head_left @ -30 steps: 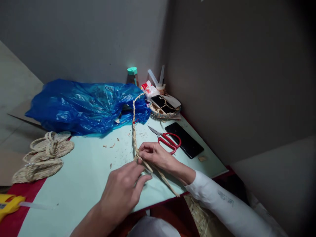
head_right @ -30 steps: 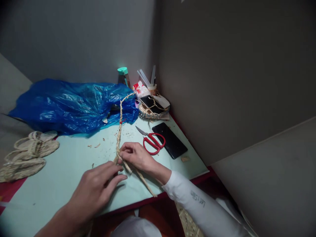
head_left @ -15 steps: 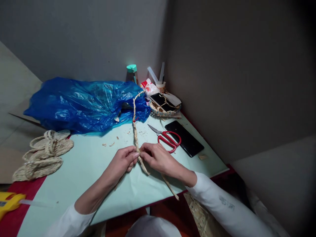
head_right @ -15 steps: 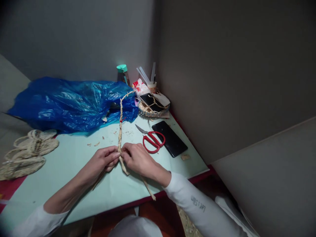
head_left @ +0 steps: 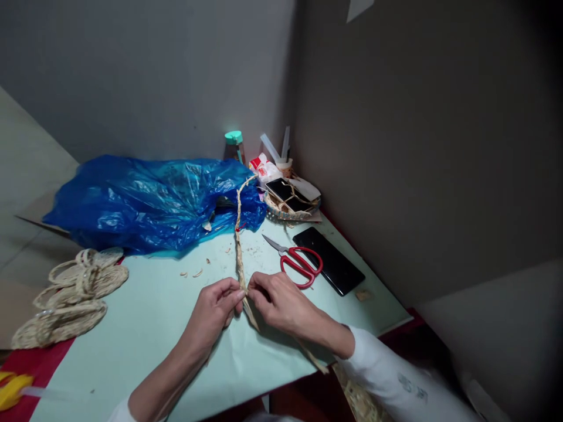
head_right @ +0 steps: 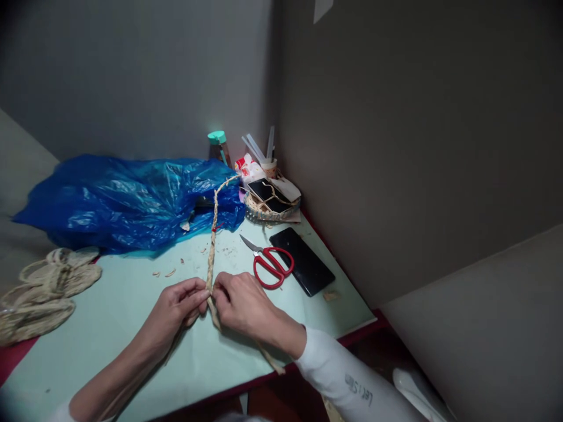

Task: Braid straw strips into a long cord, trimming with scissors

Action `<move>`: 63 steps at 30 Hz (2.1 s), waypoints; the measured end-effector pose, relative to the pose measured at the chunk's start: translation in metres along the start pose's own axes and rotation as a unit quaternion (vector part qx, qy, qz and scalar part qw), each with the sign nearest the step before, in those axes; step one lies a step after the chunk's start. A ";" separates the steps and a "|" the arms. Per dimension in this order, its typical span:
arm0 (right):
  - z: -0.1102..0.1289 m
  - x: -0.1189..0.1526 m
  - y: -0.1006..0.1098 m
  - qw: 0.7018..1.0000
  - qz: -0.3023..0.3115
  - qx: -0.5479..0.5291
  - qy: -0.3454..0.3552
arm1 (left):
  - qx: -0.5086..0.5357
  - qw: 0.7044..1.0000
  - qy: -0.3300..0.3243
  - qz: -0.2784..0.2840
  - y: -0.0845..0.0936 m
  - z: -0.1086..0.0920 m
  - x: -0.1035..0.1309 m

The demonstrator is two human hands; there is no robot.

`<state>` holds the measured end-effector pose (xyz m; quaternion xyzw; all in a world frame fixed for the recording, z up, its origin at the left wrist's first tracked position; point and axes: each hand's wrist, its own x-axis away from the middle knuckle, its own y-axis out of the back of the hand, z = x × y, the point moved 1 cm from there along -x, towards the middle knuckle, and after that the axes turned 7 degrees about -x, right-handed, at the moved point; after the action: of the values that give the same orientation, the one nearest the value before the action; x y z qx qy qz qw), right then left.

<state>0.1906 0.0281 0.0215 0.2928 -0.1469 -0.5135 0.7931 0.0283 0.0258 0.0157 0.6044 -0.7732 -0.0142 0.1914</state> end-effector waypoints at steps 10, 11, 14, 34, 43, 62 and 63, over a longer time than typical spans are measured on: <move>0.000 -0.001 -0.007 0.999 -0.042 0.021 -0.010 | -0.099 0.992 -0.063 -0.054 -0.003 -0.001 -0.002; 0.000 -0.001 -0.008 0.999 -0.041 0.019 -0.011 | -0.099 0.992 -0.063 -0.056 -0.003 0.000 -0.003; 0.001 -0.001 -0.009 0.999 -0.039 0.009 -0.015 | -0.078 0.994 -0.057 -0.050 -0.003 0.002 -0.005; 0.020 0.037 -0.048 0.960 -0.104 0.229 0.126 | 0.173 0.984 0.032 -0.008 -0.003 0.005 0.008; 0.019 0.026 -0.003 0.980 -0.148 0.125 0.042 | 0.165 0.986 0.025 0.020 0.003 0.004 0.004; 0.000 0.002 -0.017 0.980 -0.021 -0.191 -0.048 | -0.243 0.967 -0.059 -0.039 0.015 0.001 0.039; 0.000 0.003 -0.019 0.979 -0.019 -0.198 -0.047 | -0.282 0.955 -0.081 -0.048 0.014 -0.003 0.043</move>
<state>0.1780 0.0200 0.0102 0.1087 -0.0739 -0.5609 0.8174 0.0073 -0.0103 0.0337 0.5593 -0.7205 -0.2896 0.2901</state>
